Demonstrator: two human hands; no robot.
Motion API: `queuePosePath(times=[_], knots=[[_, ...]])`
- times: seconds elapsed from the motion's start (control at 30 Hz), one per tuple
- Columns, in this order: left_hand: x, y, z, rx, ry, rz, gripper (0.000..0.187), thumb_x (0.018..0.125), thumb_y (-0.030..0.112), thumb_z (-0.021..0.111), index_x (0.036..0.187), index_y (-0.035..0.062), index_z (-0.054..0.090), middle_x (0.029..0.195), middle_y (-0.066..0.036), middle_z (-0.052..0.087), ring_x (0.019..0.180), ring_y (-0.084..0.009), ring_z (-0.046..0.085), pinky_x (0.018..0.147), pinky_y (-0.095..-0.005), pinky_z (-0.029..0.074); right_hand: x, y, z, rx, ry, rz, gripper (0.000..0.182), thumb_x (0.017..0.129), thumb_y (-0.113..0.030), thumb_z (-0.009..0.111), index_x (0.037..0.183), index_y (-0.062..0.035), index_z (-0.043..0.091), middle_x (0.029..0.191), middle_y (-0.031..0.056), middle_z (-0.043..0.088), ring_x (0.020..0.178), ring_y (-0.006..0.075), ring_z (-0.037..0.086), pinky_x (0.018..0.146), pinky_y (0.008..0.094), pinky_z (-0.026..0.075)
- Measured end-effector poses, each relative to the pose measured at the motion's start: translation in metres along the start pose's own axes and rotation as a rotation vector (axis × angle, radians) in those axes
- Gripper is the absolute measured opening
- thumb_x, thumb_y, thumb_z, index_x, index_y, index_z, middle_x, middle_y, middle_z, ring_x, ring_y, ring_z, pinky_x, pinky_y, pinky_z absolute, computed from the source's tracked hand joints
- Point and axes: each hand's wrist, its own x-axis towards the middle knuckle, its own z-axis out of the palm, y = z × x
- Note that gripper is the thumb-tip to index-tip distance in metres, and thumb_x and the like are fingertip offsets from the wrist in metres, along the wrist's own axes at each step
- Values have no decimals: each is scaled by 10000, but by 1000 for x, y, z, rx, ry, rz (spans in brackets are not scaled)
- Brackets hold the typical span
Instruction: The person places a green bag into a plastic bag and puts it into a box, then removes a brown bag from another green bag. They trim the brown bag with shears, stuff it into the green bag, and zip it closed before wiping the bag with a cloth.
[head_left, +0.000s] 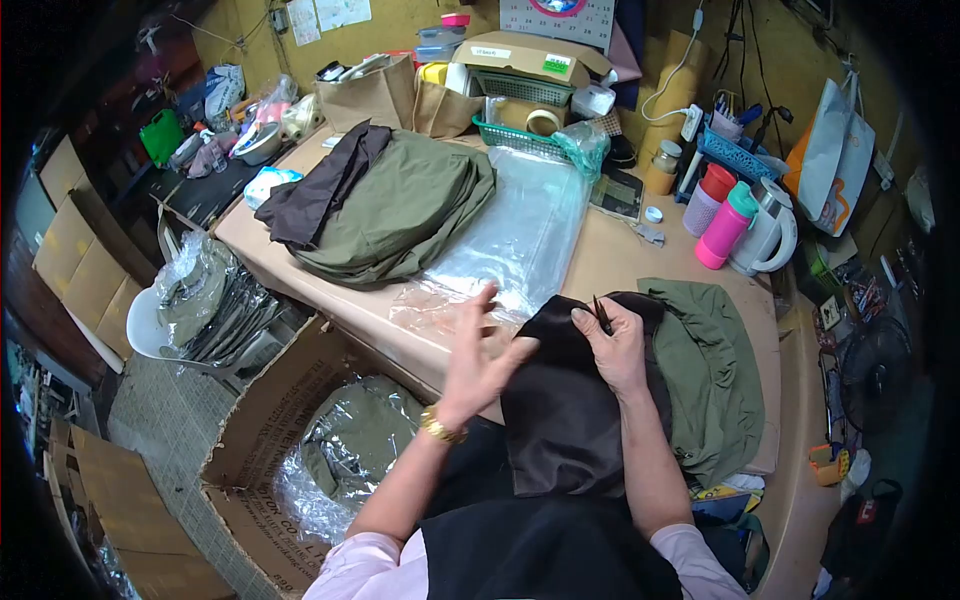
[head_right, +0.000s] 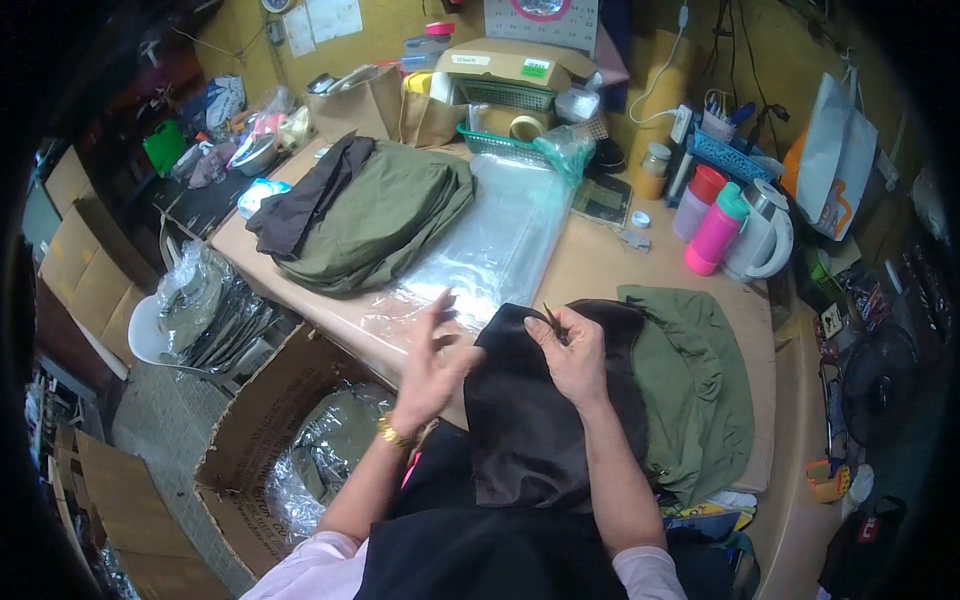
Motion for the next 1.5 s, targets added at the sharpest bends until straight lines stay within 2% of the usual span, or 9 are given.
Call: queuePosePath(times=[0.17,0.3,0.43,0.5,0.77,1.1,1.2,1.33,1.5], knots=[[-3,-15,5,-190,-34,-306,99,950,105,655,919,16,686,798,-3,637,698,-77,586,610,-241,477,9,3,-15,81,233,-75,270,947,-196,688,749,-67,557,677,-101,414,635,16,340,556,230,266],[-5,-59,-51,-272,157,-436,396,1054,314,502,828,27,656,668,56,528,599,-24,426,521,-192,339,10,13,-51,-4,301,-16,263,955,-230,687,760,-109,559,654,-110,419,534,2,303,473,218,230],[0,-29,-30,-210,273,-231,380,1027,341,540,1030,-19,663,874,-61,651,761,-126,558,702,-267,472,8,6,-41,96,235,58,253,962,-198,673,780,-48,580,721,-81,493,674,30,391,595,223,326],[6,-18,-18,62,-43,-15,412,944,209,627,1315,44,560,1147,-90,609,982,-158,542,773,-298,487,7,1,-34,125,213,48,254,962,-199,674,780,-49,580,722,-82,495,676,31,396,600,221,330],[19,4,16,-153,-270,-214,155,836,114,781,897,-24,745,740,-49,650,731,-110,592,670,-277,473,4,-11,-36,113,135,27,259,962,-192,676,774,-41,582,716,-83,498,682,28,408,612,214,345],[8,-5,3,-916,-268,-578,168,1000,148,591,932,-5,597,1080,-159,678,876,-174,711,772,-255,601,9,1,-33,64,146,-7,197,940,-191,697,862,-26,625,698,-60,517,672,52,451,619,233,377],[6,4,1,-1100,-294,-652,165,1015,130,552,910,4,574,1222,-193,622,1030,-228,691,892,-295,594,0,-12,-21,-423,281,-143,302,855,-215,752,1102,-79,644,907,81,600,776,238,610,702,382,491],[4,1,0,-1085,-301,-661,139,995,135,585,911,25,573,1223,-160,617,1090,-269,661,968,-341,566,-20,-49,-10,-667,56,-316,253,810,-208,760,1032,-121,677,919,87,568,801,310,626,688,415,493],[1,-6,2,-1032,-272,-613,139,1004,142,578,904,46,569,1124,-119,650,1018,-183,666,937,-335,564,-29,-59,8,-822,10,-525,302,695,-162,816,963,-110,687,844,26,550,704,203,584,608,348,385]])
